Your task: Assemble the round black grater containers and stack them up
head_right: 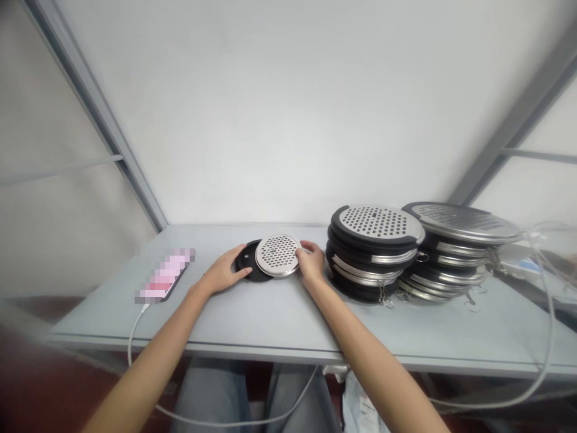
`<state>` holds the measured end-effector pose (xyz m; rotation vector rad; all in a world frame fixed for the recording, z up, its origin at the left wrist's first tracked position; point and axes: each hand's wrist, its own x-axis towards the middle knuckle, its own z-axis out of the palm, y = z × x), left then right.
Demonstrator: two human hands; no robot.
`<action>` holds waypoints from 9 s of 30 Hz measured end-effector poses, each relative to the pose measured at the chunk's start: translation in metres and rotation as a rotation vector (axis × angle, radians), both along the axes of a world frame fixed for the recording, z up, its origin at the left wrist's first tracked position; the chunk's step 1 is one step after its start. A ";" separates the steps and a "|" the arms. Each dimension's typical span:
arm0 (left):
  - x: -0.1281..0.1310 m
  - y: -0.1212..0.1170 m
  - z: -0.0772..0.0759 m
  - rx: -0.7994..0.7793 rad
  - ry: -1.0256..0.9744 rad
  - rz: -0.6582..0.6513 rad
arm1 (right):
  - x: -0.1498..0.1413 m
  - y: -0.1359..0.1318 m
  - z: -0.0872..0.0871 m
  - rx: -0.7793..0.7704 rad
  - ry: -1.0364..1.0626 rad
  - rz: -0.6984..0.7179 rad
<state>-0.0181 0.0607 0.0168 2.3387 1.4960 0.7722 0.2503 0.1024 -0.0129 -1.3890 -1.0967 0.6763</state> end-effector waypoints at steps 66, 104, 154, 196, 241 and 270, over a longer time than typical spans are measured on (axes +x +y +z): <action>0.015 -0.007 0.008 0.084 -0.056 0.034 | 0.011 -0.013 0.014 0.129 -0.761 0.584; 0.006 0.000 -0.005 0.016 -0.065 0.018 | 0.022 -0.017 0.021 0.073 -0.702 0.646; 0.009 -0.008 -0.003 0.152 -0.017 0.059 | 0.012 -0.019 0.007 0.197 -0.670 0.577; 0.013 -0.009 0.000 0.303 -0.334 -0.062 | 0.002 -0.023 0.023 0.410 -0.577 0.475; 0.030 -0.027 0.008 0.192 0.206 -0.246 | -0.006 -0.017 0.013 0.082 -0.742 0.386; 0.071 0.013 0.005 0.272 0.333 0.421 | -0.033 -0.063 0.035 -0.025 -1.216 0.346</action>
